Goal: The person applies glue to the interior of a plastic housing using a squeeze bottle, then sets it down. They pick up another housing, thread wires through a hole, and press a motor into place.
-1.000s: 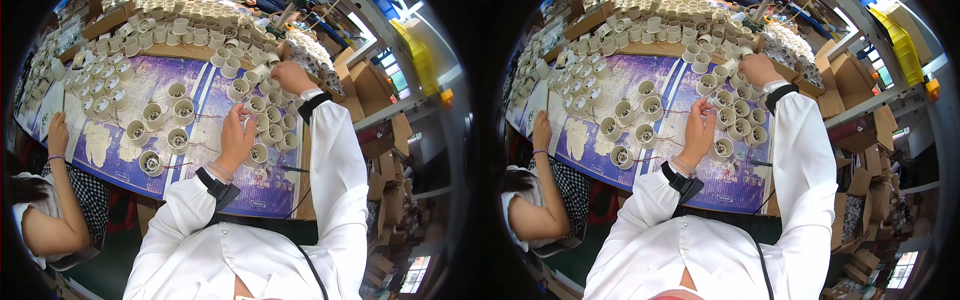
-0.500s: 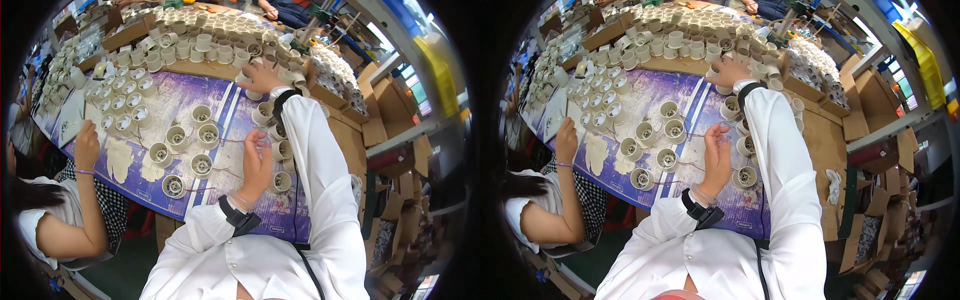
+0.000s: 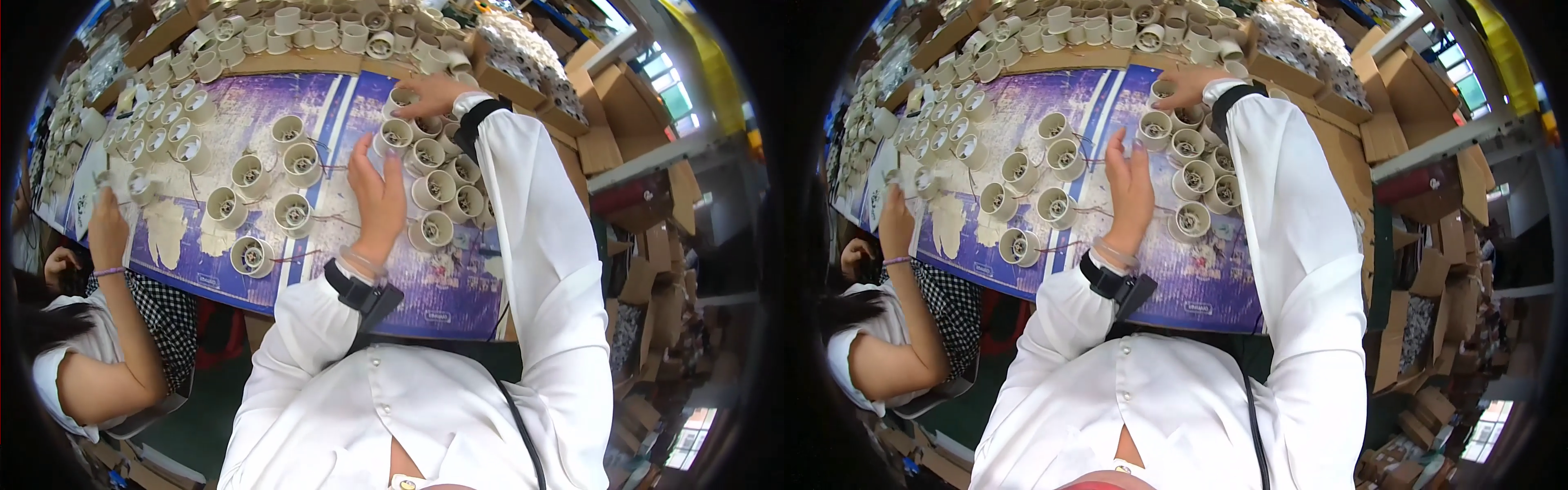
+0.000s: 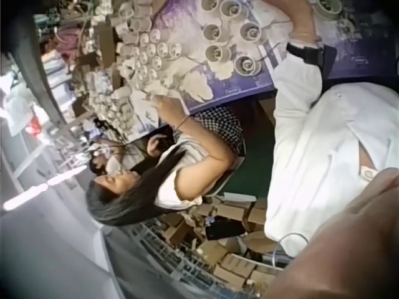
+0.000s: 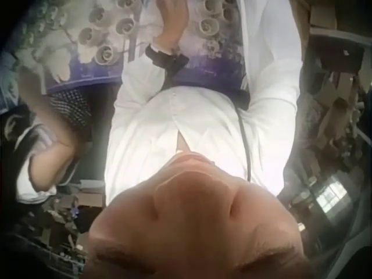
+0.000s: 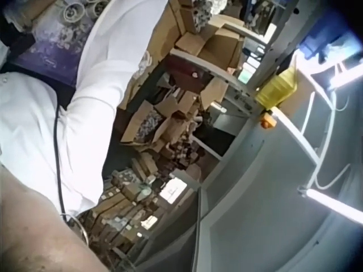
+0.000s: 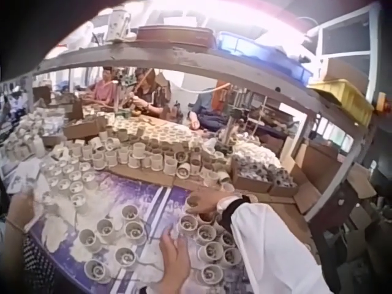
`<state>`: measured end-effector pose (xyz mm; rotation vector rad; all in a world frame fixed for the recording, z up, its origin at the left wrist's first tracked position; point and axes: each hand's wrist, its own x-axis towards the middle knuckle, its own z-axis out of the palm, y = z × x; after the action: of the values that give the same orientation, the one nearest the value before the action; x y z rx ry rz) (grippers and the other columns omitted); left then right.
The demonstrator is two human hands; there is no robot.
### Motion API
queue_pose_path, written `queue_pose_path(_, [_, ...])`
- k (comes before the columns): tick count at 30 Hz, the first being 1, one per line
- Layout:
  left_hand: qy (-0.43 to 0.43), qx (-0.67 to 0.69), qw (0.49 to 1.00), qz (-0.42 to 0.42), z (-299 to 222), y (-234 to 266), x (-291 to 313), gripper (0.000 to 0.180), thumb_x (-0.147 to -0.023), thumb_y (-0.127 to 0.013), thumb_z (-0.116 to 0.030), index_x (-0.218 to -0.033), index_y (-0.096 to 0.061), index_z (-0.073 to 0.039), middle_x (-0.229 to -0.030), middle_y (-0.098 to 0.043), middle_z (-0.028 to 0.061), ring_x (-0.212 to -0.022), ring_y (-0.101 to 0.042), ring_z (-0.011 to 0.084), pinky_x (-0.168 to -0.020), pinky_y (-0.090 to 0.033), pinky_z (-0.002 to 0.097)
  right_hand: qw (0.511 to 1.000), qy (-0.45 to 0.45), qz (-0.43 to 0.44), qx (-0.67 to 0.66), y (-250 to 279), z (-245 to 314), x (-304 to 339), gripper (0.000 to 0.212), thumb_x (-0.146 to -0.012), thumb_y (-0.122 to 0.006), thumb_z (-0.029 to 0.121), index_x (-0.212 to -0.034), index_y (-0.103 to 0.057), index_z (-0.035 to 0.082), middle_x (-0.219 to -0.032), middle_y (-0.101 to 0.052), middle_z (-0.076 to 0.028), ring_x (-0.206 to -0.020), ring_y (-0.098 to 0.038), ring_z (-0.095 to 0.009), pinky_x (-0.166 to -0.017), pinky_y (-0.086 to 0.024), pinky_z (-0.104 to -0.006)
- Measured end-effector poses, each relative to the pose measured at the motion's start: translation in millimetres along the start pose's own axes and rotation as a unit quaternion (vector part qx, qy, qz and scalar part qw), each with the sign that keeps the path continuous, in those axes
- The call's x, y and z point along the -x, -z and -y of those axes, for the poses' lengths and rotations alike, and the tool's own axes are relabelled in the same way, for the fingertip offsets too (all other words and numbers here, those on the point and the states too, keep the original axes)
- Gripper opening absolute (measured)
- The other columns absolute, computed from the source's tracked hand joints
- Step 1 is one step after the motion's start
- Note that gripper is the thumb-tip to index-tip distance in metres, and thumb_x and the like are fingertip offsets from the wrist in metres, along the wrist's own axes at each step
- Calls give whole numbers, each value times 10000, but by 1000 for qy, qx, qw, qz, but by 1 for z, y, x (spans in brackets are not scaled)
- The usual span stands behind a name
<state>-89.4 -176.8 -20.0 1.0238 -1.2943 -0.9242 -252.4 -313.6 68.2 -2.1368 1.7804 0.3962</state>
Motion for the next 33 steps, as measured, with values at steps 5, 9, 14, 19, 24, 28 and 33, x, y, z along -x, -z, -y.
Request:
queue_pose_path(5, [-3, 3, 1000, 17, 6, -4, -5, 504, -948, -418, -288, -1317, -330, 44, -1304, -409, 244, -1226, -366, 379, -1031, -279, 426, 999, 36, 3, -22, -16, 0, 37, 725, -830, -485, 602, -1347, -422, 98, -1302, -493, -197, -1187, -477, -339, -1004, -366, -383])
queue_pose_path(9, [2, 3, 997, 75, 15, -7, -3, 530, -962, -382, -314, -1342, -325, 51, -1340, -394, 257, -1252, -365, 381, -1046, -277, 405, 994, 81, -67, -36, -23, 9, 73, 600, -898, -443, 518, -1291, -478, 66, -1272, -519, -182, -1167, -494, -326, -986, -381, -369])
queue_pose_path(14, [-4, 64, 981, 186, 19, -14, -3, 558, -971, -353, -358, -1339, -347, 61, -1339, -412, 265, -1253, -393, 367, -1046, -292, 382, 906, 161, -357, -158, -21, 27, 155, 382, -967, -445, 298, -1205, -528, 11, -1199, -574, -137, -1099, -546, -282, -933, -412, -323])
queue_pose_path(19, [65, 107, 963, 240, 20, -1, 1, 584, -969, -357, -388, -1316, -373, 82, -1329, -426, 270, -1255, -408, 342, -1038, -308, 374, 835, 107, -424, -336, -71, 66, 256, 296, -944, -461, 139, -1196, -524, -5, -1130, -589, -129, -1063, -559, -235, -919, -407, -307])
queue_pose_path(24, [-7, -57, 985, 163, 11, -7, 1, 604, -961, -384, -393, -1324, -353, 89, -1341, -417, 267, -1256, -408, 342, -1029, -317, 366, 861, 66, -421, -277, -143, 82, 310, 320, -909, -474, 93, -1212, -503, -6, -1140, -572, -139, -1092, -533, -251, -951, -379, -312])
queue_pose_path(28, [11, 9, 999, 42, 9, 16, -15, 616, -952, -409, -393, -1333, -336, 86, -1348, -413, 261, -1257, -402, 350, -1029, -312, 362, 842, 58, -381, -377, -178, 86, 319, 313, -913, -470, 96, -1206, -504, -9, -1132, -579, -129, -1074, -543, -229, -941, -388, -307])
queue_pose_path(33, [78, 6, 997, -22, 26, 37, -26, 598, -945, -419, -382, -1347, -324, 51, -1287, -441, 207, -1179, -437, 307, -965, -347, 354, 814, 62, -313, -484, -200, 86, 313, 300, -931, -465, 118, -1200, -506, -10, -1129, -585, -112, -1051, -551, -196, -932, -396, -294])
